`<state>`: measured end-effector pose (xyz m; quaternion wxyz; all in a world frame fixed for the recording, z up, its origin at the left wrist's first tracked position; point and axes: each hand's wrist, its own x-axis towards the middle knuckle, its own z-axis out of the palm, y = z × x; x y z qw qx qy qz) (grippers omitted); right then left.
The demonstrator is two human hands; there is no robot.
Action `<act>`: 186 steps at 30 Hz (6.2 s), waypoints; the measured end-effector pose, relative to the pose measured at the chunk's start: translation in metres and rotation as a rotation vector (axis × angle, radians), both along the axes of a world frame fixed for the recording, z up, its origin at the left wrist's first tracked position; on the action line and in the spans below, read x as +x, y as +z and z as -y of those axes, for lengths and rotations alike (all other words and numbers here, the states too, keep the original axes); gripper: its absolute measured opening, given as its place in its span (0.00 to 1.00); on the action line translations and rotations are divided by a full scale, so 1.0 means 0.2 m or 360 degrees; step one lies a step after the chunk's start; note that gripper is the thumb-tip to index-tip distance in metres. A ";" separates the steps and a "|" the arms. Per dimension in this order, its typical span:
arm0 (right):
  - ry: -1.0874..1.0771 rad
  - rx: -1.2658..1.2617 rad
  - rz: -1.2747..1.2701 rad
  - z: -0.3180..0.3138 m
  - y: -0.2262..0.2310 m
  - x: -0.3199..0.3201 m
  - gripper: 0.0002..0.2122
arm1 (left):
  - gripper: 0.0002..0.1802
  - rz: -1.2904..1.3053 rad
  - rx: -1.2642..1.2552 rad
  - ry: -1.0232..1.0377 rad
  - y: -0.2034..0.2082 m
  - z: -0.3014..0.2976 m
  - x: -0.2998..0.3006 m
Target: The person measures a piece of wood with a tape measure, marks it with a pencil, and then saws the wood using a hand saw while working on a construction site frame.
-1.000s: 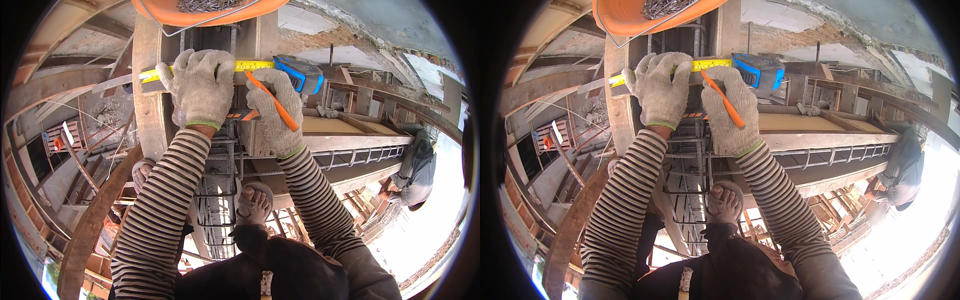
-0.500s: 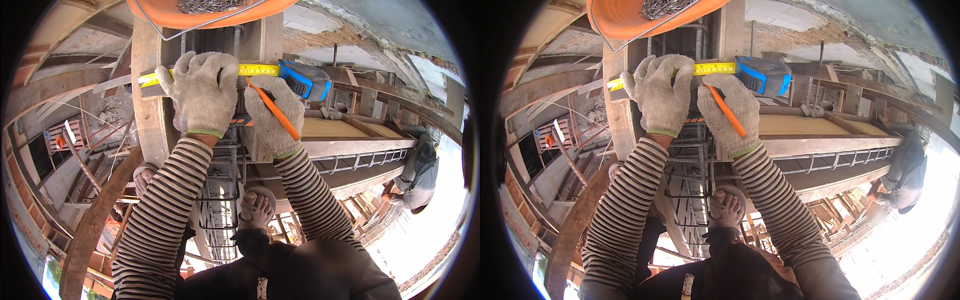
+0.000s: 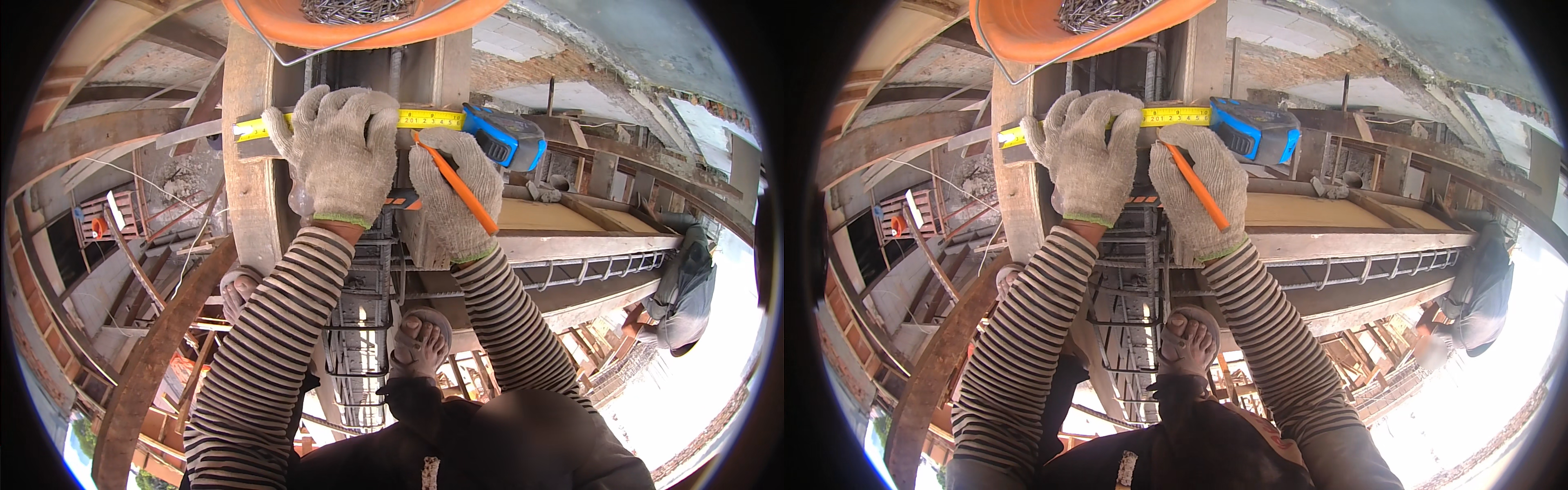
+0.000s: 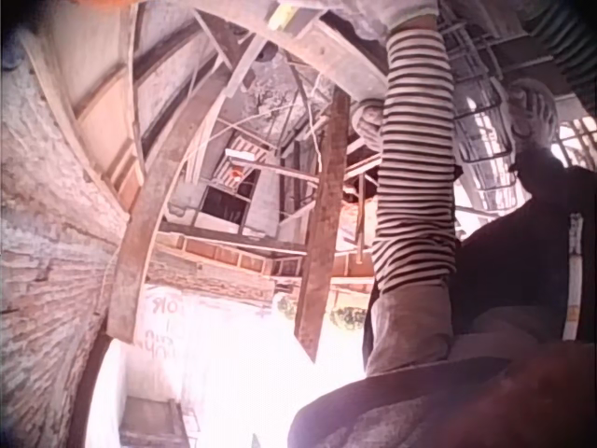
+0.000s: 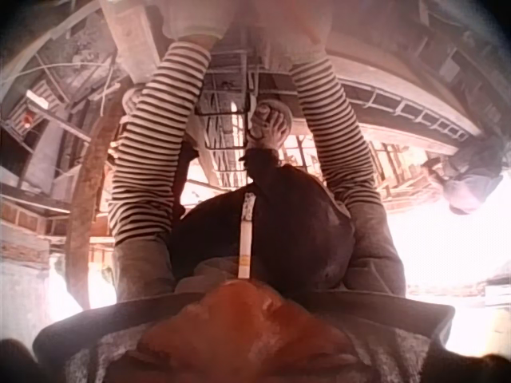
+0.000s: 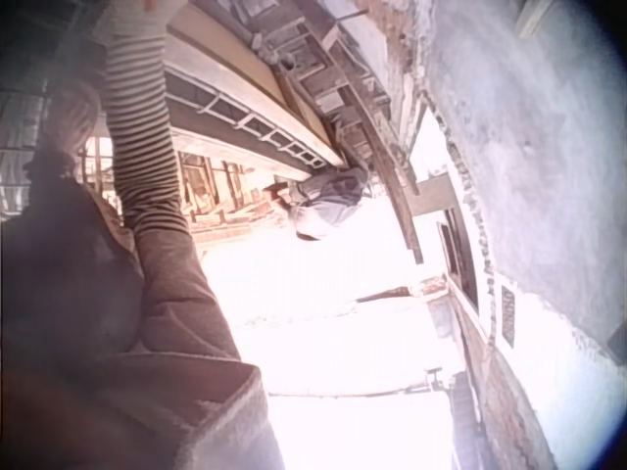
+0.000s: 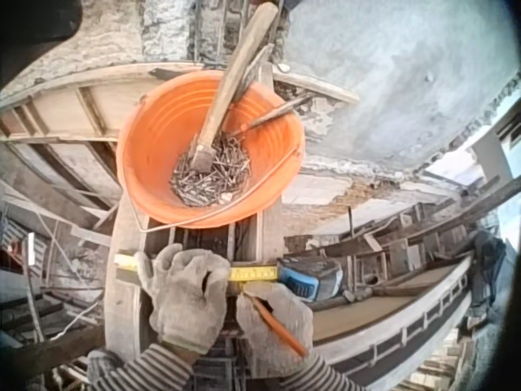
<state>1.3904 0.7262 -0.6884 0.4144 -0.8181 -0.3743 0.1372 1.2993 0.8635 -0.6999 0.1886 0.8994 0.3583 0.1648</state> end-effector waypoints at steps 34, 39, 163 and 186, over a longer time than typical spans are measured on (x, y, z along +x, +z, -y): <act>-0.0040 0.0072 -0.0154 -0.01 -0.01 0.01 0.12 | 0.15 0.0022 -0.0252 0.0016 0.02 0.00 0.01; -0.0032 0.0089 -0.0111 -0.01 -0.02 0.00 0.12 | 0.14 0.0003 -0.0099 0.0043 0.04 0.01 0.01; 0.0590 -0.0335 0.0582 -0.35 0.98 0.70 0.38 | 0.45 -0.0227 -0.0105 -0.0739 0.24 -0.27 -0.23; 0.0900 -0.0470 0.0494 -0.96 0.52 0.59 0.34 | 0.48 -0.0616 -0.0426 -0.0980 0.19 -0.41 0.04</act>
